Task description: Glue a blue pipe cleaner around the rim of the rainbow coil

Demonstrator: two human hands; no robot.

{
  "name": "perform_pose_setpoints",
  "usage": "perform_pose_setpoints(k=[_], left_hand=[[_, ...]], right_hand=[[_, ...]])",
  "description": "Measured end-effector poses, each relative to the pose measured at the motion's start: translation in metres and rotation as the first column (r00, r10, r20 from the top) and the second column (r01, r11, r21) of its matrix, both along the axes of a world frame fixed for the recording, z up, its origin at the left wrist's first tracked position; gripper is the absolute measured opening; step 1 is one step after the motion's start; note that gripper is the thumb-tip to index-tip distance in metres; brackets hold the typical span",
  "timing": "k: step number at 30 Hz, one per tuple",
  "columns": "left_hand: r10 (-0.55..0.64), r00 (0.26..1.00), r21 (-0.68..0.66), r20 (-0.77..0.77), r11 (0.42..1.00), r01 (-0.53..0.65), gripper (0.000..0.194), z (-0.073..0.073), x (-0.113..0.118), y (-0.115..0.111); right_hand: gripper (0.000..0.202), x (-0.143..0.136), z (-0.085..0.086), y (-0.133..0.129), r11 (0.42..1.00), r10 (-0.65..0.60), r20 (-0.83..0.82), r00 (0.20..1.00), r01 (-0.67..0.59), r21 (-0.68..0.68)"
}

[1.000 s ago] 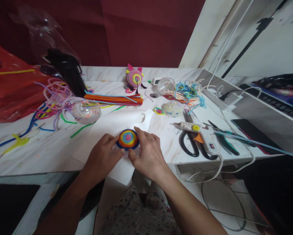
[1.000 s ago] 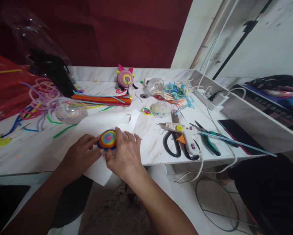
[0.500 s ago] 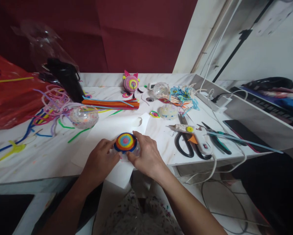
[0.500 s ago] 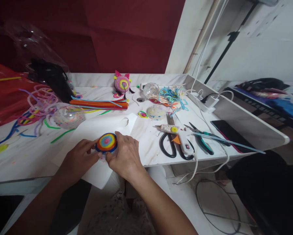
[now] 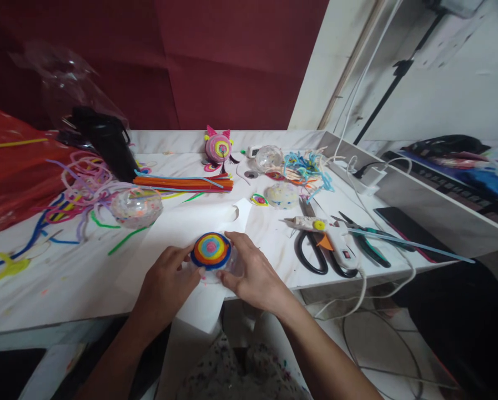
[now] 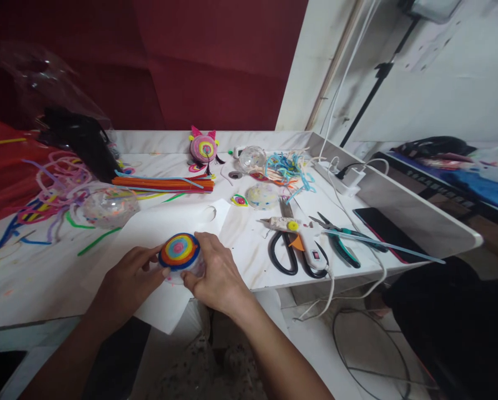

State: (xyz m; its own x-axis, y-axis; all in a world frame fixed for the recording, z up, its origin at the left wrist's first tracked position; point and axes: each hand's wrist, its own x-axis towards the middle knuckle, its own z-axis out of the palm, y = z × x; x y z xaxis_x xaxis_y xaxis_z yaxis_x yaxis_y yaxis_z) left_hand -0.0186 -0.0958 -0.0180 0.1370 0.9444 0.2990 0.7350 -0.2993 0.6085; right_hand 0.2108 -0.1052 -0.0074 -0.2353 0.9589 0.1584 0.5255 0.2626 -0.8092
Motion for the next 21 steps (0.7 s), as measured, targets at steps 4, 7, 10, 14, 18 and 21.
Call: perform_pose_setpoints(k=[4,7,10,14,18,21], left_hand=[[-0.039,0.999,0.009,-0.006,0.999,0.039,0.037,0.000,-0.001,0.005],[-0.085,0.996,0.006,-0.015,0.996,0.085,0.037,0.000,-0.003,0.013],[-0.135,0.991,-0.030,-0.013,0.990,0.134,0.040,0.001,-0.004,0.023],[-0.203,0.979,-0.086,0.006,0.975,0.203,0.045,0.006,-0.009,0.033],[-0.288,0.958,-0.105,0.016,0.952,0.288,0.042,0.010,-0.017,0.036],[-0.332,0.942,-0.110,0.050,0.936,0.336,0.037,0.010,-0.023,0.034]], right_hand=[[0.082,0.006,-0.008,-0.002,1.000,-0.022,-0.037,0.999,0.022,-0.011],[0.080,0.007,-0.013,-0.005,0.998,-0.055,-0.044,0.998,0.056,0.014],[0.078,0.007,-0.015,-0.009,0.994,-0.092,-0.040,0.995,0.094,0.046],[0.076,0.006,-0.014,-0.016,0.992,-0.106,-0.053,0.993,0.109,0.066],[0.076,0.003,-0.012,-0.027,0.992,-0.108,-0.069,0.992,0.112,0.063],[0.072,0.004,-0.010,-0.032,0.993,-0.096,-0.071,0.993,0.100,0.057]])
